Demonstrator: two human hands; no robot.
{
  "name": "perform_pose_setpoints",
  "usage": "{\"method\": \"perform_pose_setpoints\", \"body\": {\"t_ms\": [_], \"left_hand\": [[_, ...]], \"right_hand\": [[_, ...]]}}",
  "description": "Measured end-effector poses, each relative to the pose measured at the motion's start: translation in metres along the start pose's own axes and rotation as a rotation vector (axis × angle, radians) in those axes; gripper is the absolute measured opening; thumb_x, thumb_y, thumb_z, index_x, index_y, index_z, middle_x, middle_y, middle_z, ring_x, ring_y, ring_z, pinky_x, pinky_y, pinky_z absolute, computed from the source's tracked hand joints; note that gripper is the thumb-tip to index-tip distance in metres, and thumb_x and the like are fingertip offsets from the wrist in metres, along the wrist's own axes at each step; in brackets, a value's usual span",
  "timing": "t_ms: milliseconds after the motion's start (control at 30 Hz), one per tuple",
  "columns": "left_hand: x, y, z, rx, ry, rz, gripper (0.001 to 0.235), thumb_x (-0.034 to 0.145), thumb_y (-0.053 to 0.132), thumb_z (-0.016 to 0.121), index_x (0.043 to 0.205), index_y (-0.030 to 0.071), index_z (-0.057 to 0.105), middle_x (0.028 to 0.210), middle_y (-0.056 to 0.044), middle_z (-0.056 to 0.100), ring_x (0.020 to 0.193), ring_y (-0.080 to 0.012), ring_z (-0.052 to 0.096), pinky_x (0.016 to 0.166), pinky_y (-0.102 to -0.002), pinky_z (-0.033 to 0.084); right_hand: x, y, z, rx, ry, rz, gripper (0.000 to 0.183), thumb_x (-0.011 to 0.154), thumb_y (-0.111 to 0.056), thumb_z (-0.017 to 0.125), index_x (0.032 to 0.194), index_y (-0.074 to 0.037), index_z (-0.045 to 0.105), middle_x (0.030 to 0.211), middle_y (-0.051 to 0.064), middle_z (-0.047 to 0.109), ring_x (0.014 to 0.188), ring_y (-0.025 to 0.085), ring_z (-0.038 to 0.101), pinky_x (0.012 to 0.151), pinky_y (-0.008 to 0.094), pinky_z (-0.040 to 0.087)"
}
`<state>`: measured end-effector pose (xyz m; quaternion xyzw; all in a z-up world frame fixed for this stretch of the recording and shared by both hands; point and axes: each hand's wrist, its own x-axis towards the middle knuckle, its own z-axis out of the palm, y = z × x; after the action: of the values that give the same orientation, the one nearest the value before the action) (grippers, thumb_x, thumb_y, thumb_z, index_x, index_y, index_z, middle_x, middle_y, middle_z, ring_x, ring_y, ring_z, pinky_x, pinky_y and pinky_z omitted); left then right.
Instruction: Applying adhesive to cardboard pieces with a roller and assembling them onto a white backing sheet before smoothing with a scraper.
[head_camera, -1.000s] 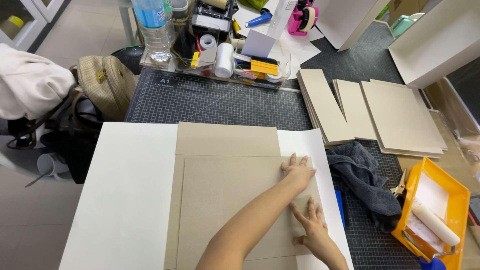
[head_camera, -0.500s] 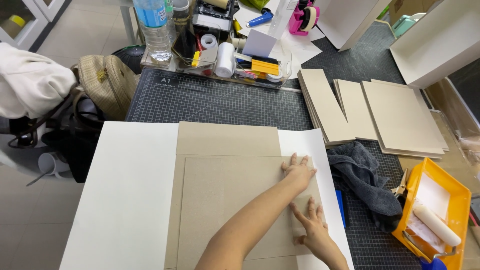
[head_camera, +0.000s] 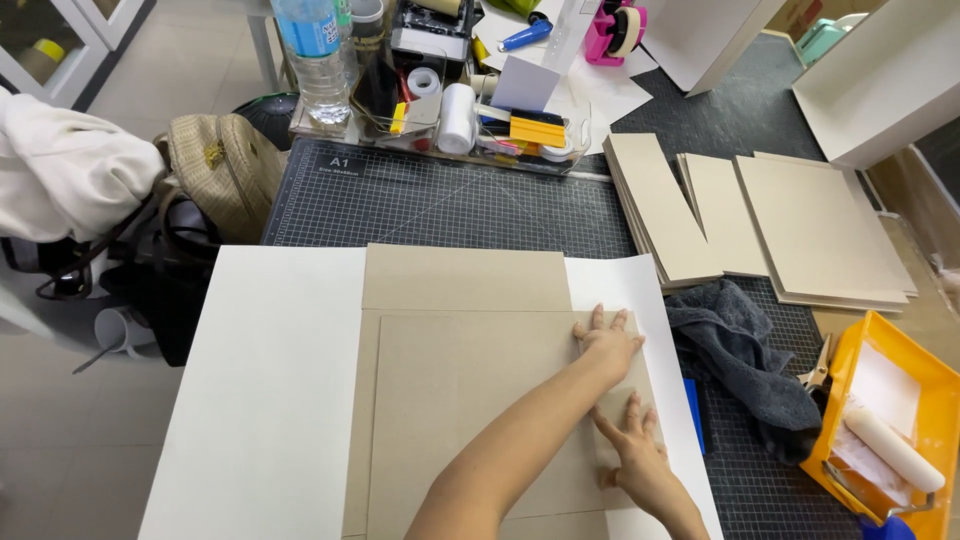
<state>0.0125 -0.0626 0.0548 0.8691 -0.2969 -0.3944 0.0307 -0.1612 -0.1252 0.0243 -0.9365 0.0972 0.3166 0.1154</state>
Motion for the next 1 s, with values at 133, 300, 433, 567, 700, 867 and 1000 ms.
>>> {"method": "perform_pose_setpoints", "body": {"t_ms": [133, 300, 433, 567, 700, 867, 1000], "left_hand": [[0.002, -0.001, 0.001, -0.013, 0.005, 0.001, 0.1, 0.094, 0.008, 0.07, 0.16, 0.043, 0.002, 0.168, 0.001, -0.026, 0.151, -0.0424, -0.026, 0.114, -0.07, 0.015], [0.002, -0.003, 0.007, 0.005, 0.028, 0.027, 0.1, 0.092, 0.013, 0.074, 0.161, 0.039, 0.004, 0.168, 0.0, -0.025, 0.151, -0.0445, -0.023, 0.116, -0.069, 0.013], [0.019, -0.012, 0.018, -0.051, 0.062, 0.043, 0.076, 0.097, 0.011, 0.061, 0.158, 0.036, 0.023, 0.17, 0.001, -0.014, 0.154, -0.0412, -0.019, 0.115, -0.065, 0.015], [0.034, -0.025, 0.047, -0.055, 0.219, 0.143, 0.054, 0.1, 0.01, 0.051, 0.152, 0.016, 0.038, 0.17, -0.011, 0.002, 0.155, -0.0372, 0.0, 0.117, -0.057, 0.026], [0.065, -0.041, 0.106, 0.108, 0.561, 0.249, 0.046, 0.096, 0.011, 0.051, 0.142, 0.003, 0.049, 0.16, -0.023, 0.031, 0.147, -0.0342, 0.033, 0.112, -0.047, 0.04], [-0.068, -0.068, 0.135, 0.001, 0.894, 0.324, 0.033, 0.088, 0.012, 0.069, 0.121, 0.016, 0.064, 0.124, -0.017, 0.059, 0.118, -0.0351, 0.063, 0.112, -0.055, 0.04], [-0.229, -0.094, 0.146, -0.389, 0.84, 0.199, 0.051, 0.094, 0.016, 0.065, 0.143, 0.011, 0.052, 0.149, -0.025, 0.042, 0.14, -0.0426, 0.041, 0.113, -0.059, 0.03]], "right_hand": [[0.003, 0.002, 0.0, -0.034, 0.006, -0.025, 0.113, 0.077, -0.006, 0.084, 0.156, -0.05, 0.016, 0.166, 0.021, -0.024, 0.152, 0.052, -0.017, 0.107, 0.064, 0.033], [0.008, 0.007, 0.004, -0.017, 0.002, -0.016, 0.114, 0.076, -0.005, 0.086, 0.156, -0.048, 0.016, 0.166, 0.022, -0.024, 0.151, 0.053, -0.017, 0.108, 0.068, 0.03], [0.007, 0.003, 0.0, -0.032, 0.008, -0.005, 0.116, 0.077, -0.002, 0.082, 0.155, -0.053, 0.014, 0.167, 0.02, -0.021, 0.152, 0.052, -0.016, 0.111, 0.055, 0.034], [0.009, 0.007, 0.005, -0.032, 0.033, -0.019, 0.118, 0.077, -0.001, 0.082, 0.156, -0.053, 0.012, 0.166, 0.022, -0.019, 0.149, 0.055, -0.011, 0.117, 0.054, 0.027], [0.027, 0.025, 0.018, -0.067, 0.075, -0.062, 0.116, 0.078, 0.002, 0.079, 0.156, -0.053, 0.012, 0.165, 0.026, -0.016, 0.146, 0.061, -0.005, 0.118, 0.055, 0.025], [0.007, 0.002, 0.001, -0.049, 0.157, -0.093, 0.109, 0.069, -0.001, 0.091, 0.155, -0.038, 0.035, 0.16, 0.038, 0.007, 0.142, 0.064, 0.011, 0.105, 0.073, 0.03], [-0.024, -0.021, -0.013, -0.03, 0.206, -0.102, 0.105, 0.066, 0.001, 0.091, 0.152, -0.034, 0.043, 0.157, 0.04, 0.017, 0.141, 0.064, 0.019, 0.113, 0.067, 0.03]]}}
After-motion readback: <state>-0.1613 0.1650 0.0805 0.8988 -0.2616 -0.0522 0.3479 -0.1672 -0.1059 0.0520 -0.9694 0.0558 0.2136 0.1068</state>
